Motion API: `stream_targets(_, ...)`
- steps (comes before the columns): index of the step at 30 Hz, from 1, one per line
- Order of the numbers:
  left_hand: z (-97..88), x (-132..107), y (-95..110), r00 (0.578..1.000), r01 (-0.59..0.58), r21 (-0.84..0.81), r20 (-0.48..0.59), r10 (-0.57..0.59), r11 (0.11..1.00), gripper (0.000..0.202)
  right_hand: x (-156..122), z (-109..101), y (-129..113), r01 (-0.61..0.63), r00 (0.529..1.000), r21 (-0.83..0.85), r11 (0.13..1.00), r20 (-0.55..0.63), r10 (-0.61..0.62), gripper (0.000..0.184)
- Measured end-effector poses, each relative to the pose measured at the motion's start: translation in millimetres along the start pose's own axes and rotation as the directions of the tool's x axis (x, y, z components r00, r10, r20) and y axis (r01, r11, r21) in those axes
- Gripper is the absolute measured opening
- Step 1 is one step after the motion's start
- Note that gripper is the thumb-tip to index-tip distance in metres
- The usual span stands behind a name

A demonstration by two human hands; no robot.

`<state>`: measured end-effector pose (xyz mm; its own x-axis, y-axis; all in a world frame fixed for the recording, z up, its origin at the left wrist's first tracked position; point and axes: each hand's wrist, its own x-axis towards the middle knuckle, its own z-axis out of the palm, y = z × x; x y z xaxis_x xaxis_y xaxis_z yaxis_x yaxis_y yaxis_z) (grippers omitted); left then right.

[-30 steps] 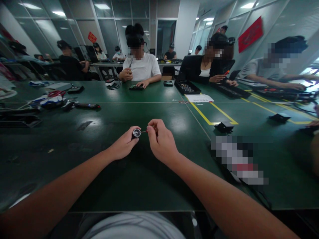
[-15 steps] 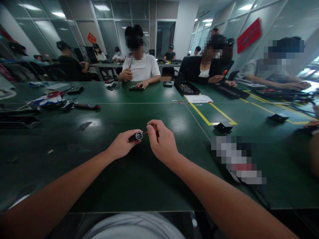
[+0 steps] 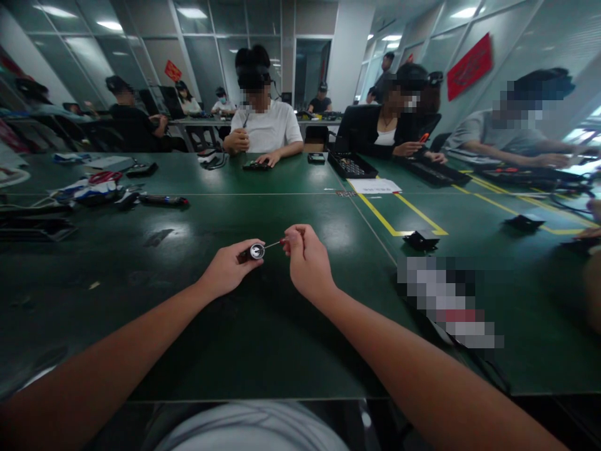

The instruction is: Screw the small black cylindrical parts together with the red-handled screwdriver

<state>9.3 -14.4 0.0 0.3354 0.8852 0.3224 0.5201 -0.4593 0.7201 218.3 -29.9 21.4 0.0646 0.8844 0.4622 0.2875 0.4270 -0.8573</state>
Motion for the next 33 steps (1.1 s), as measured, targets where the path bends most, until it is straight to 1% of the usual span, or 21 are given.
stream_targets(1,-1.7,0,1,1.000,-0.028,0.019,0.003,0.028,0.999,0.034,4,0,5,-0.111,0.994,0.125,0.986,-0.002,0.113,0.030)
stream_targets(2,-3.4,1,3,0.999,-0.054,0.039,0.003,0.053,0.998,0.033,8,0,10,-0.226,0.974,0.255,0.940,0.039,0.223,0.032)
stream_targets(3,-5.1,2,4,0.998,-0.070,0.056,-0.002,0.070,0.996,0.032,12,0,14,-0.337,0.941,0.355,0.872,0.127,0.312,0.033)
stream_targets(4,-6.4,2,4,0.997,-0.075,0.069,-0.010,0.076,0.995,0.033,15,0,16,-0.417,0.908,0.424,0.804,0.163,0.385,0.033)
stream_targets(5,-7.5,3,5,0.997,-0.070,0.077,-0.017,0.071,0.995,0.034,17,-1,18,-0.441,0.894,0.476,0.761,0.158,0.419,0.030)
stream_targets(6,-8.1,4,5,0.998,-0.060,0.080,-0.021,0.061,0.995,0.034,18,-1,18,-0.437,0.893,0.507,0.743,0.148,0.425,0.028)
stream_targets(7,-8.3,4,5,0.999,-0.048,0.081,-0.020,0.050,0.996,0.035,18,-1,17,-0.410,0.903,0.522,0.748,0.114,0.415,0.026)
stream_targets(9,-7.9,4,4,0.999,-0.036,0.084,-0.020,0.038,0.996,0.035,17,-1,15,-0.316,0.938,0.502,0.805,0.039,0.344,0.024)
stream_targets(12,-6.6,2,2,0.999,-0.037,0.089,-0.025,0.039,0.995,0.036,13,0,11,-0.179,0.978,0.390,0.903,-0.034,0.208,0.026)
stream_targets(15,-6.0,1,2,0.999,-0.049,0.094,-0.016,0.050,0.994,0.036,9,-2,7,-0.090,0.992,0.252,0.963,-0.065,0.110,0.027)
stream_targets(18,-6.4,1,4,0.998,-0.057,0.102,-0.017,0.059,0.993,0.036,6,-5,1,-0.003,0.998,0.108,0.994,-0.058,0.010,0.025)
stream_targets(22,-8.0,2,6,0.998,-0.051,0.131,-0.024,0.055,0.990,0.035,1,-8,-7,0.111,0.993,-0.039,0.993,0.036,-0.110,0.020)
stream_targets(24,-8.7,2,7,0.998,-0.051,0.147,-0.033,0.056,0.988,0.034,0,-9,-8,0.134,0.990,-0.057,0.989,0.061,-0.131,0.019)
stream_targets(27,-9.2,3,6,0.997,-0.052,0.164,-0.045,0.060,0.985,0.032,0,-10,-8,0.133,0.989,-0.059,0.989,0.065,-0.129,0.019)
stream_targets(33,-9.0,3,7,0.997,-0.068,0.172,-0.019,0.072,0.983,0.029,1,-9,-8,0.114,0.992,-0.041,0.993,0.067,-0.111,0.020)
